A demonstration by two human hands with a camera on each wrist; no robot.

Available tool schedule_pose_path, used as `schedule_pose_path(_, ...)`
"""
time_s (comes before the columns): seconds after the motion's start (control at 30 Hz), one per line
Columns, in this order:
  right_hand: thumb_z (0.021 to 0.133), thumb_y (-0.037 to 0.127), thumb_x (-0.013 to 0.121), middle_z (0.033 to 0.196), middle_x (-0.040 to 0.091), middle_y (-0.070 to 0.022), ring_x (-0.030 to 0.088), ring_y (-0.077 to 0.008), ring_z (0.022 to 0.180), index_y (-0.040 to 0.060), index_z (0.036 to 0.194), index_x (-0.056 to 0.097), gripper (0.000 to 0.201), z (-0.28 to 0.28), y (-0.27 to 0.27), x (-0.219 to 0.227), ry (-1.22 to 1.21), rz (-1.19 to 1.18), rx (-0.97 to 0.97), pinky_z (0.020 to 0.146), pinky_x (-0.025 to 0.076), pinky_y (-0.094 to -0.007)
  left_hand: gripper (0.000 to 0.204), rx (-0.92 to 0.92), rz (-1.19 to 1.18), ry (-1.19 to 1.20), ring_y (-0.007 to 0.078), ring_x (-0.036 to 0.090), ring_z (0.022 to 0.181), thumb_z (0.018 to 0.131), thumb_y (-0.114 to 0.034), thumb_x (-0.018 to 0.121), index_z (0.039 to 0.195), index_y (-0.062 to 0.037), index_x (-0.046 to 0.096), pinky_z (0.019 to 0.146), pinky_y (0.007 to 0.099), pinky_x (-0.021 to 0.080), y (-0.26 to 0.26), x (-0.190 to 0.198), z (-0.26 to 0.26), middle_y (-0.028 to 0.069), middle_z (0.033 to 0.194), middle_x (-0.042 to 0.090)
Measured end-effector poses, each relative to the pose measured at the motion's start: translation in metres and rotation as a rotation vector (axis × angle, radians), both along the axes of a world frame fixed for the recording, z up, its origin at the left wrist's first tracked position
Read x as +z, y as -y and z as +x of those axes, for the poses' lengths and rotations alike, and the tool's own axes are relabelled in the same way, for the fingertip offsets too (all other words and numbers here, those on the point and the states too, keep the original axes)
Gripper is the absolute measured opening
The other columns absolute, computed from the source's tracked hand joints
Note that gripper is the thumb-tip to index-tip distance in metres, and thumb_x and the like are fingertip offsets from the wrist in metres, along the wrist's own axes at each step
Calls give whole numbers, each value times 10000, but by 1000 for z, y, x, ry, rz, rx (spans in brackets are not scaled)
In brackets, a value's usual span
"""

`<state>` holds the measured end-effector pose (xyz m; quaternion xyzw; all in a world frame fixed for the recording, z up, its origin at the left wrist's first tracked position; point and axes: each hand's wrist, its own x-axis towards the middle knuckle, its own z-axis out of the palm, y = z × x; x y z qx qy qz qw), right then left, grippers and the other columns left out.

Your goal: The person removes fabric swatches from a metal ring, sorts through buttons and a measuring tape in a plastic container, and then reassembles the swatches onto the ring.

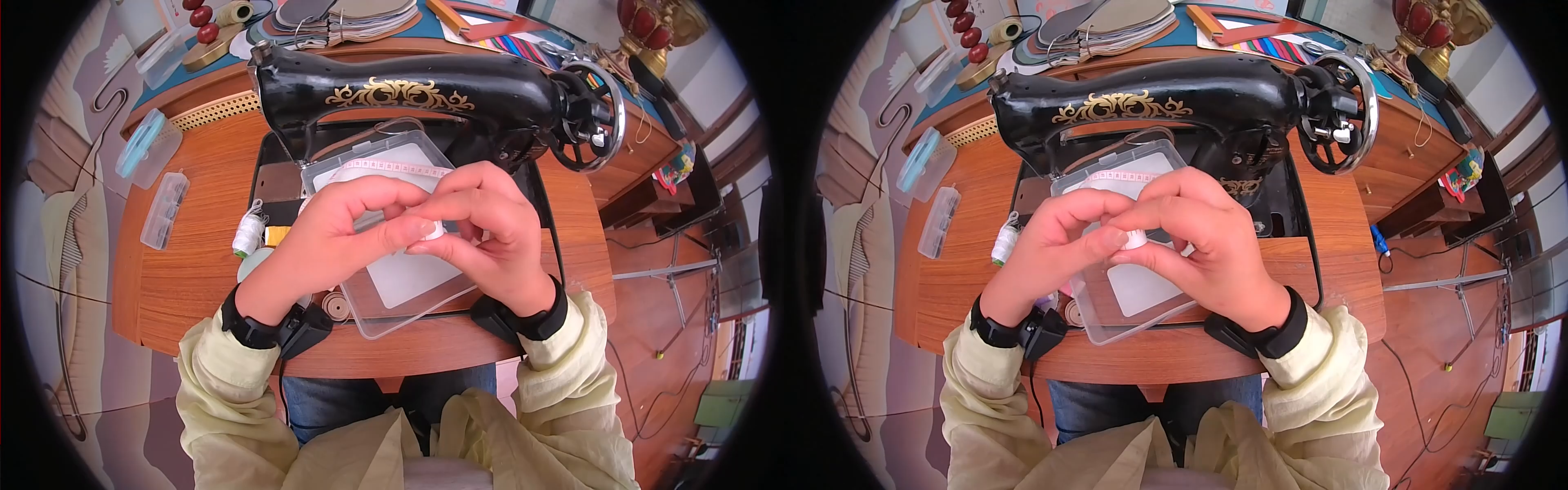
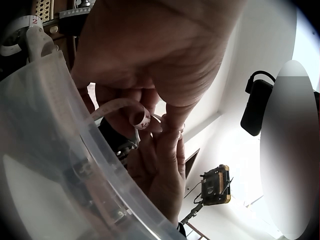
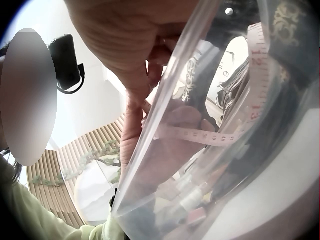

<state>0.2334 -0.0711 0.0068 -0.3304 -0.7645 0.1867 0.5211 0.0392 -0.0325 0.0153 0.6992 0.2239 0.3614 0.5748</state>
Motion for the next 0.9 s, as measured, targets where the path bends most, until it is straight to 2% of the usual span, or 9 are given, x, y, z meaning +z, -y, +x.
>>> schedule_pose_path(0.03, 671, 41, 816, 915, 592, -28, 578, -162, 852, 91, 954, 712, 305, 1, 0, 1, 13, 4, 1, 662, 487, -279, 153, -10, -77, 35, 76, 535, 768, 883, -166, 684, 934, -21, 676, 727, 237, 448, 2, 2, 1, -3, 823, 635)
schedule_pose_path(0.13, 669, 40, 817, 956, 574, -34, 577, -172, 872, 96, 955, 713, 310, 0, 0, 2, 6, 4, 15, 679, 494, -285, 155, -15, -28, -40, 67, 523, 755, 867, -172, 705, 898, -23, 676, 706, 234, 438, 0, 3, -4, -14, 795, 627)
schedule_pose_path(0.33, 674, 42, 815, 996, 561, -40, 574, -176, 901, 100, 958, 715, 307, -1, 2, 3, 34, -8, 26, 729, 495, -291, 179, 40, 169, -101, 59, 501, 725, 824, -187, 754, 845, -31, 668, 656, 228, 412, -5, -1, -8, -25, 766, 599)
schedule_pose_path(0.43, 683, 47, 811, 985, 569, -40, 573, -175, 908, 99, 960, 715, 298, 0, 0, 2, 40, 17, 20, 735, 494, -288, 175, 20, 125, -114, 58, 507, 729, 837, -186, 743, 883, -30, 679, 664, 223, 418, -7, -3, -8, -24, 769, 597)
schedule_pose_path(0.57, 694, 63, 808, 975, 579, -40, 571, -172, 900, 99, 962, 716, 286, 0, 1, 2, -11, -6, 13, 730, 492, -283, 188, -7, -46, -13, 54, 520, 738, 864, -190, 717, 953, -26, 689, 681, 218, 427, -1, 0, -3, -24, 771, 597)
schedule_pose_path(0.67, 694, 79, 826, 1030, 538, -22, 493, -69, 781, 80, 961, 714, 289, 1, -2, 0, 3, 26, 27, 555, 366, -190, 191, -39, -143, 9, 53, 526, 742, 875, -192, 705, 969, -26, 689, 686, 217, 429, 3, 6, -2, -26, 771, 595)
schedule_pose_path(0.73, 694, 80, 826, 1031, 537, -21, 494, -70, 782, 80, 959, 717, 286, 1, -2, 0, 1, 21, 36, 561, 368, -191, 178, -59, -165, -10, 53, 526, 741, 872, -195, 708, 936, -30, 685, 683, 218, 425, 3, 10, -4, -26, 768, 591)
schedule_pose_path(0.87, 697, 81, 826, 1042, 537, -21, 497, -75, 799, 78, 951, 722, 274, 0, 0, 4, 16, -35, 50, 573, 372, -192, 181, -53, 39, -39, 51, 522, 739, 853, -213, 728, 861, -44, 664, 675, 219, 413, -6, -4, -8, -26, 762, 584)
schedule_pose_path(0.9, 703, 70, 815, 1023, 548, -27, 521, -104, 826, 84, 954, 719, 269, -1, 0, 2, -13, -39, 74, 615, 413, -222, 187, -58, 48, -56, 51, 520, 741, 848, -218, 734, 845, -47, 658, 673, 220, 410, -8, -5, -9, -26, 759, 581)
